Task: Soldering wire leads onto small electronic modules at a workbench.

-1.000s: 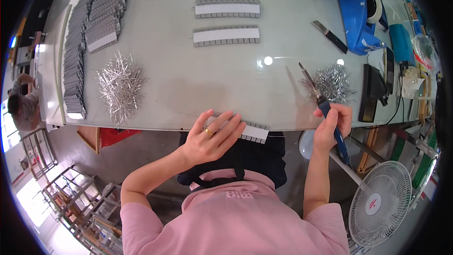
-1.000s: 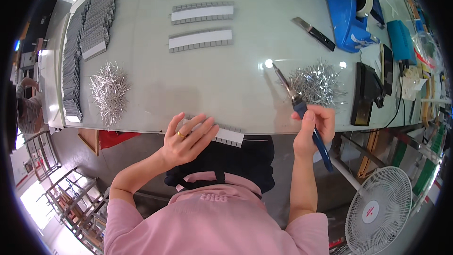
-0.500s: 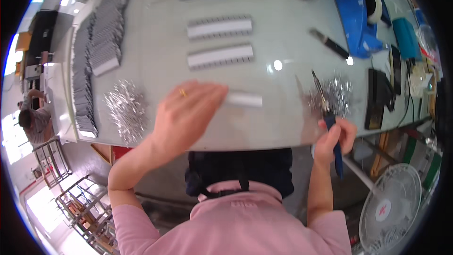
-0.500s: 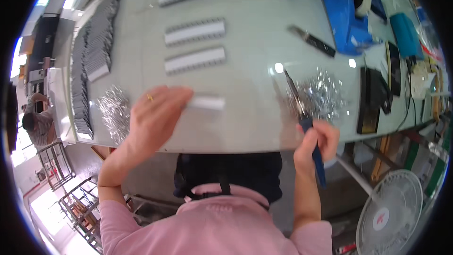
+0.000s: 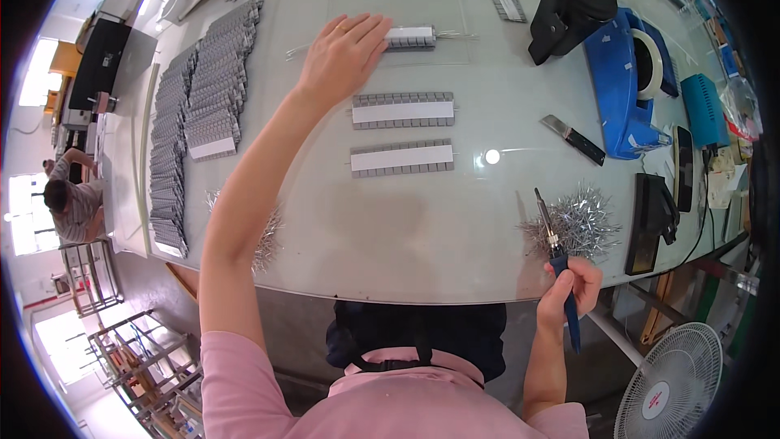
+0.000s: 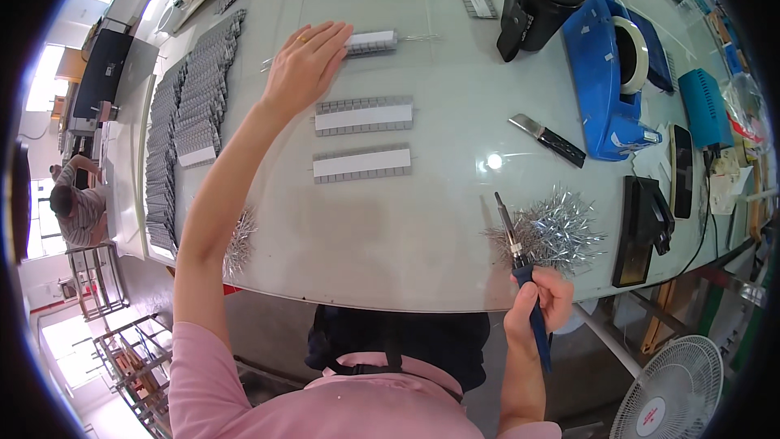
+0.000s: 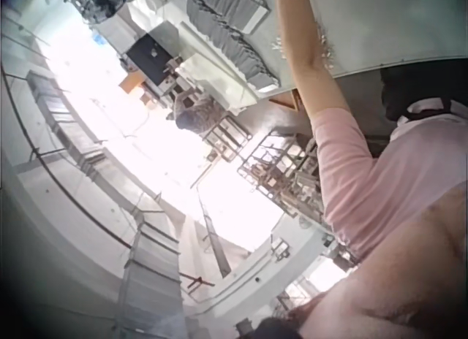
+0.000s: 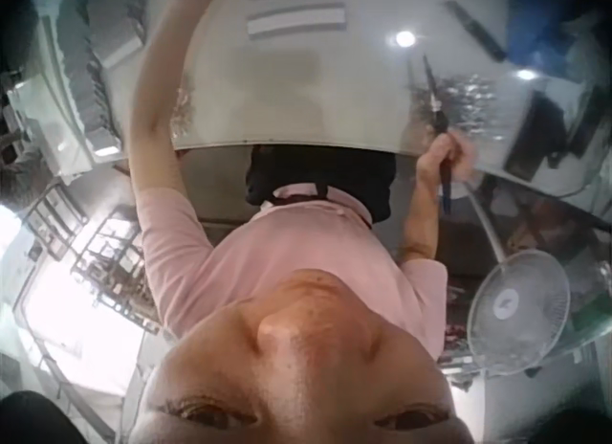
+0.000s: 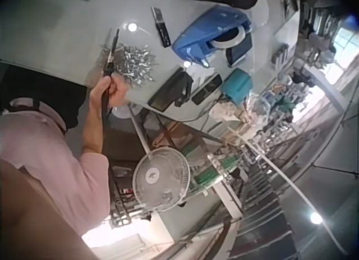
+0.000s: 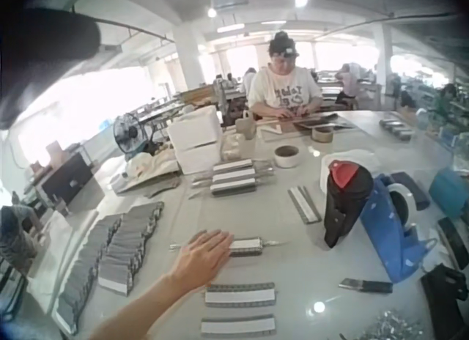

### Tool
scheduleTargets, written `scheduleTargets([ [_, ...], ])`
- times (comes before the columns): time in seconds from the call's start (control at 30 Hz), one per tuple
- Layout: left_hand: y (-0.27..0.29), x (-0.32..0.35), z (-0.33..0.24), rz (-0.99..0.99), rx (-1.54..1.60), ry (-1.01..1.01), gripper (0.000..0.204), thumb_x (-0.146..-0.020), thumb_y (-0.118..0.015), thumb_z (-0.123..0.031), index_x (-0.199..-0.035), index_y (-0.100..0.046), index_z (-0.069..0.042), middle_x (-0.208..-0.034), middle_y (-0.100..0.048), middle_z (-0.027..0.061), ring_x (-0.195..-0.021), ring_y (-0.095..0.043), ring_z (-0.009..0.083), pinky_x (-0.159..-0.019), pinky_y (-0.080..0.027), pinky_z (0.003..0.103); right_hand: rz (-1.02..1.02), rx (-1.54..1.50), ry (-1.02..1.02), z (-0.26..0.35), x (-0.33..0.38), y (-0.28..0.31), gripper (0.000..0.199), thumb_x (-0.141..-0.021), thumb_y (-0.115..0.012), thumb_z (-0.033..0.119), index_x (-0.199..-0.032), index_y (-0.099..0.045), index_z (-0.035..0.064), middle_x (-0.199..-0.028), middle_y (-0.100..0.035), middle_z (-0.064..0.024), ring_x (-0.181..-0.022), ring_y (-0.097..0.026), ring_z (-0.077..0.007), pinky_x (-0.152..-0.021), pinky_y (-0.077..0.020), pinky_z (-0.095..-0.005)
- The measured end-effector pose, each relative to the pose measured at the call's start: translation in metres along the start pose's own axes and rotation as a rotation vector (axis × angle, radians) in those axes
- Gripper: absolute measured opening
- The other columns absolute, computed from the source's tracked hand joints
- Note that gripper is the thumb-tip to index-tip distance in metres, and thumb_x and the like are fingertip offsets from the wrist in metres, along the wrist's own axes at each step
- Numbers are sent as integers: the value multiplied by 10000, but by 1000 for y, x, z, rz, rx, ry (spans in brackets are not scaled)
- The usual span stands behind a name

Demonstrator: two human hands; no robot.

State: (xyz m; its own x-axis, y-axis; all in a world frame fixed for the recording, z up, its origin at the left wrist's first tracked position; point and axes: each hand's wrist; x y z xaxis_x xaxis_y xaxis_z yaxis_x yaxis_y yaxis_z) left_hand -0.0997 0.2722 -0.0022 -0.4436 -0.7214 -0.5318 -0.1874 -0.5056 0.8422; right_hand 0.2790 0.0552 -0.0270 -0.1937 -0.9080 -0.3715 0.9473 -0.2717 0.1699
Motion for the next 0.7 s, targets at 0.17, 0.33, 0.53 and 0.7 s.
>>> scheduleTargets([
  [0.17, 53, 47, -76, 214, 162, 40, 464, -845, -660, -191, -1281, -549, -78, -1344, -527, 101, -1274, -473, 286, -1062, -367, 480, -37, -2, -6, 3, 0, 1, 215, -913, -582, 191, -944, -497, -4, -802, -585, -109, -656, -571, -154, -646, -497, -272],
  [0.33, 96, 103, -146, 431, 281, 148, 572, -811, -685, -253, -1325, -526, -57, -1396, -490, 106, -1323, -419, 301, -1076, -317, 530, -1, -25, -45, 6, -1, 0, 178, -904, -574, 137, -988, -511, -6, -875, -598, -126, -704, -616, -185, -686, -518, -292],
  [0.53, 135, 144, -187, 525, 324, 151, 627, -789, -687, -295, -1339, -517, -46, -1435, -459, 108, -1344, -404, 304, -1092, -258, 565, 267, 265, 322, 12, -19, -15, 324, -804, -729, 117, -1053, -546, 20, -963, -601, -174, -816, -628, -341, -885, -512, -430],
  [0.7, 141, 157, -204, 481, 332, 164, 631, -787, -702, -332, -1334, -528, -72, -1427, -464, 100, -1349, -406, 296, -1085, -268, 571, 317, 374, 393, 13, -20, -26, 377, -790, -735, 87, -1073, -489, 50, -966, -542, -138, -793, -619, -312, -1074, -350, -544],
])
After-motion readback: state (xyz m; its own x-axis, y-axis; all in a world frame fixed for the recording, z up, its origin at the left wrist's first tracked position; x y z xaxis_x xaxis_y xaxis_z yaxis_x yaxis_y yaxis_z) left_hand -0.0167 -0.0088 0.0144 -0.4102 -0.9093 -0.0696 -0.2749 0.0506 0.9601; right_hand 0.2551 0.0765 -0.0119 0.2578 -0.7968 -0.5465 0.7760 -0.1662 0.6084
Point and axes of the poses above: each hand's wrist, its own x-axis away from the middle knuckle, its own y-axis out of the back of the hand, z = x × y
